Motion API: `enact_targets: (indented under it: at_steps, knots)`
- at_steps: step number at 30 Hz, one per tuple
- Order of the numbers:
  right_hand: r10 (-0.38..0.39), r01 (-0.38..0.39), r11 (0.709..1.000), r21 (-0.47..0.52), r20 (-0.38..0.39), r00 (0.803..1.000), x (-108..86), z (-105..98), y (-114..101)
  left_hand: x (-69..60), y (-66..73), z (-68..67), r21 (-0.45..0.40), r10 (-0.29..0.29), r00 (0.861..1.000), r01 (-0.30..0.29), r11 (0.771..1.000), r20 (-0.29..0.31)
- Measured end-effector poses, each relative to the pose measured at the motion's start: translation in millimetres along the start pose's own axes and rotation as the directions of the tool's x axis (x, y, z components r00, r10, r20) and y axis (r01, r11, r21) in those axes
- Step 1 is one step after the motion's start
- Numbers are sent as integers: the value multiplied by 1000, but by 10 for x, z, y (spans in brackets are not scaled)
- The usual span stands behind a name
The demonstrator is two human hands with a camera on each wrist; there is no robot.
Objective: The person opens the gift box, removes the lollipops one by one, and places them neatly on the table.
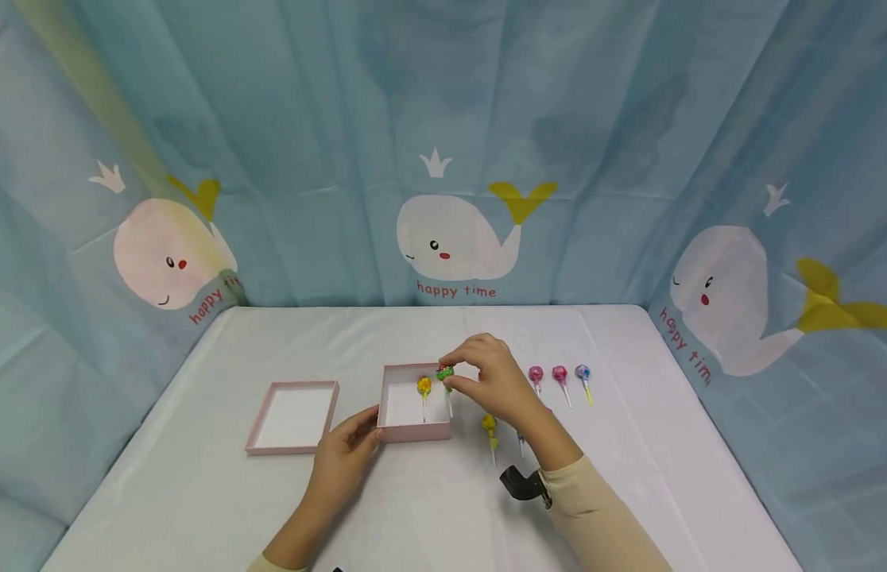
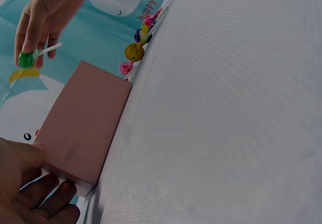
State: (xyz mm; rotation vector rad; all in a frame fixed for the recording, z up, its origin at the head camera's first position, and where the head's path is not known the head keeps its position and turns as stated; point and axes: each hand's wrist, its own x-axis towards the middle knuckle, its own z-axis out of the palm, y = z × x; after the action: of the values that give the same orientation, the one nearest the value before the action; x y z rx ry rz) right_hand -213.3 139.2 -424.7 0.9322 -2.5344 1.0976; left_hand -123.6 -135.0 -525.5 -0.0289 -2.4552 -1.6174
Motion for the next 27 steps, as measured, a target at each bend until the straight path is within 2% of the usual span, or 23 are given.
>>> enact_targets:
  at_steps: [17,27]
  knots:
    - [41,-41,999,3,-142,989,-427,-319,138,-4,-4,1,-22,1,1000,-1,1000,0]
    - [12,-19,999,-26,-222,975,-766,-537,282,-9,1,6,-33,2,1000,-2,999,8]
